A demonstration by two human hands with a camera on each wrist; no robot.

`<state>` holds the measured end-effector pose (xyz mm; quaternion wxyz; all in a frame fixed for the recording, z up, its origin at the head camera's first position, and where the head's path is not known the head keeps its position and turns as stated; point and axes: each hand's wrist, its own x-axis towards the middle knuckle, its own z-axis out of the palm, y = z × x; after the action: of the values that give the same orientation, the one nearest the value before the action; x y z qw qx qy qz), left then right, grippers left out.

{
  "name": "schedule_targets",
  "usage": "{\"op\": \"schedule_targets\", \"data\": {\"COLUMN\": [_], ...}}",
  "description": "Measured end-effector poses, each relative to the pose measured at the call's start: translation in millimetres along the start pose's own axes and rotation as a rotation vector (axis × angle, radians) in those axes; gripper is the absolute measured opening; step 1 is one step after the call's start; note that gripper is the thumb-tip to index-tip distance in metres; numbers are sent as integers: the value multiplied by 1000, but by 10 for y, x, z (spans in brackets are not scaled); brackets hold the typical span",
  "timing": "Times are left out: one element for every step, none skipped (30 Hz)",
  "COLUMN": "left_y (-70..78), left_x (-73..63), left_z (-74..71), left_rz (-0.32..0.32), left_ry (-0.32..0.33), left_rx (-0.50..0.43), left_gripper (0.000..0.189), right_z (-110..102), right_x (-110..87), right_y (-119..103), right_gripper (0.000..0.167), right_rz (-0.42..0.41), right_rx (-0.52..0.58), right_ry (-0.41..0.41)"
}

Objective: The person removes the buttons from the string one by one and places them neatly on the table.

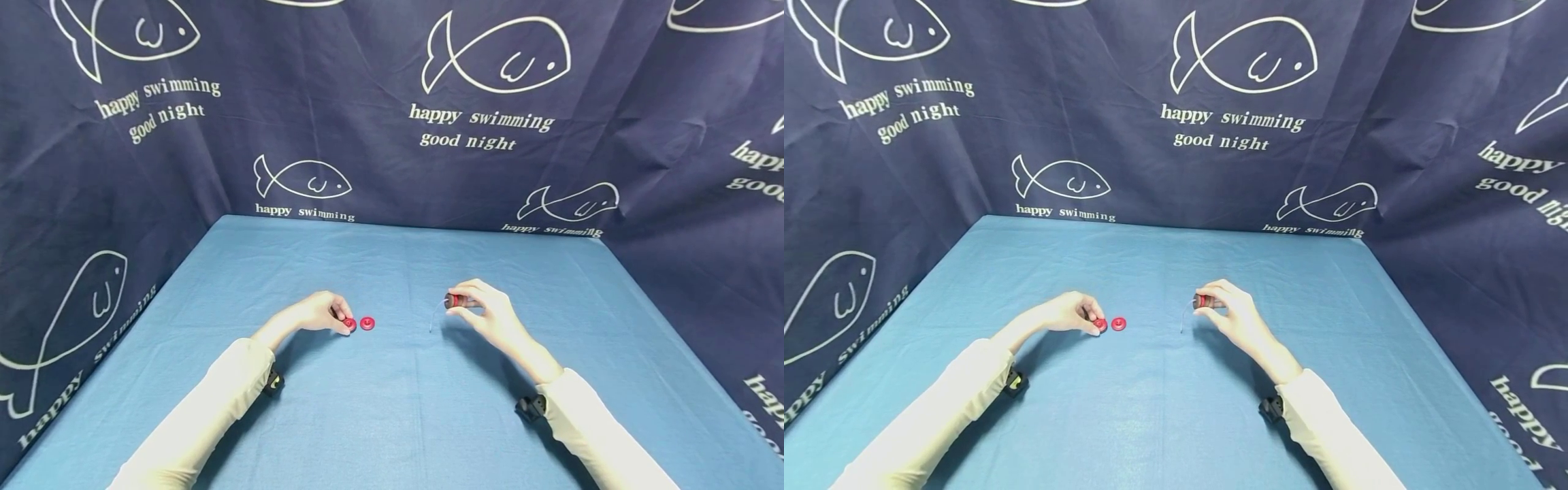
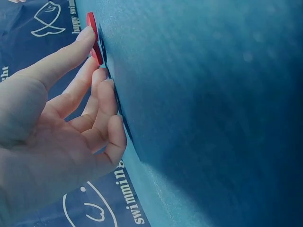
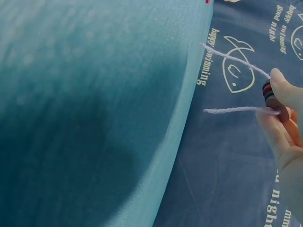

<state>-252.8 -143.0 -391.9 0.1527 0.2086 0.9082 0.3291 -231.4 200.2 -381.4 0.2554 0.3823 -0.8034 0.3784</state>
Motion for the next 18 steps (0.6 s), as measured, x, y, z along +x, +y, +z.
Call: {"op": "schedule_targets", "data": {"left_y": [-1,-5,-10,-14,-16,-17,-17,-17,-14,-13,-10,-7,-4,-1,1,3,7,11], "left_x": [0,3,7,9,11,11,11,13,10,9,7,6,6,6,7,10,14,18], "left_z": [2,5,9,12,14,15,15,14,12,9,7,5,3,2,3,3,4,4], "left_rz": [-9,-15,-18,-20,-20,-18,-15,-8,-5,-1,1,5,6,9,12,23,28,36], "left_ry": [-6,-12,-14,-15,-14,-12,-8,-3,0,3,6,10,14,16,19,25,32,40], "left_rx": [0,-1,2,2,2,3,5,8,12,15,18,22,24,27,29,34,37,43], "left_gripper": [23,24,24,25,25,24,24,23,22,22,21,21,21,21,21,22,22,22], "right_z": [1,2,2,2,2,1,0,0,-1,0,0,2,3,3,2,1,0,-3], "right_x": [-1,-1,-2,-3,-5,-5,-7,-8,-8,-9,-10,-9,-10,-9,-10,-9,-9,-9], "right_y": [1,1,1,-1,-1,-2,-3,-3,-3,-4,-2,1,3,4,6,7,9,10], "right_gripper": [38,38,38,38,38,37,37,37,37,37,37,37,37,37,38,38,37,37], "right_rz": [1,0,-1,2,4,6,6,6,8,9,7,7,5,4,5,5,7,10], "right_rx": [2,4,6,7,10,13,14,16,17,18,17,16,14,14,13,13,13,16], "right_ry": [2,5,6,6,4,2,0,-1,-5,-6,-7,-7,-7,-7,-7,-7,-9,-9]}}
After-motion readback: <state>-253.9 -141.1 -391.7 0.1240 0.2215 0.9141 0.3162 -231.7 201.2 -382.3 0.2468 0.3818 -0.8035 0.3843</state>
